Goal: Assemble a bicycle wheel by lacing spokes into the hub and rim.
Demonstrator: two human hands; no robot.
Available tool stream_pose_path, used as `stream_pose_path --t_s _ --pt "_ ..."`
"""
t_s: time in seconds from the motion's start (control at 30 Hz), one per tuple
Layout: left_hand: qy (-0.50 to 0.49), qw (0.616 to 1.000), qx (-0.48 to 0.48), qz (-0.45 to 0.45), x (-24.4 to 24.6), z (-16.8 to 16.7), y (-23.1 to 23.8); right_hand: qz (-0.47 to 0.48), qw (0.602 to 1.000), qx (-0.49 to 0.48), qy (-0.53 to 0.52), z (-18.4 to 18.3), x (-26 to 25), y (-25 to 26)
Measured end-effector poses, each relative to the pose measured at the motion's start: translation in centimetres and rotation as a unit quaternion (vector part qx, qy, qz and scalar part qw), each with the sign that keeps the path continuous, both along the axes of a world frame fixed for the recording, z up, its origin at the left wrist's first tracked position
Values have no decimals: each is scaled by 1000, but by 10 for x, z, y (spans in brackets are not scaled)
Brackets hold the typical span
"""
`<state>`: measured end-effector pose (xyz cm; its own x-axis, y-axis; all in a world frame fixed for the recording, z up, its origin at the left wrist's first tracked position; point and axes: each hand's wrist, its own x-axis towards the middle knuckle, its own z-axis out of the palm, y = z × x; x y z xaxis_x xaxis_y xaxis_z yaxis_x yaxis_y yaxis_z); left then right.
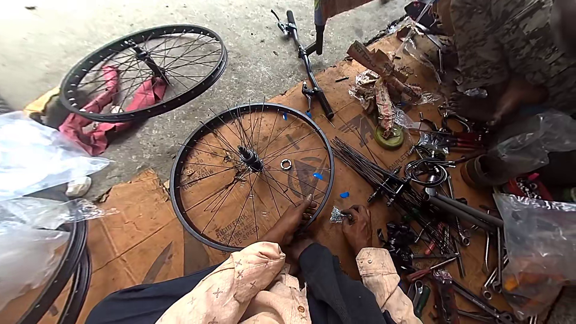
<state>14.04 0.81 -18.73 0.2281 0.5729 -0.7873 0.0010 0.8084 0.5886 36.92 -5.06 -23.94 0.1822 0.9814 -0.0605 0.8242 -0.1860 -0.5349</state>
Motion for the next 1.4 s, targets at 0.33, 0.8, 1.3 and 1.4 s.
stream_pose_path --t_s 0.33,0.8,1.3,1.4 --pt "4 1000 7 1 0 2 0 9 1000 -9 -4 1 5 -3" --pt "-16 1000 17 9 -1 -6 -1 -63 998 -12 -13 10 21 -22" --pt "-13 998 40 42 3 7 1 -53 995 21 76 30 27 -19" --pt "-9 999 29 30 1 26 6 -120 960 -11 253 50 13 -20"
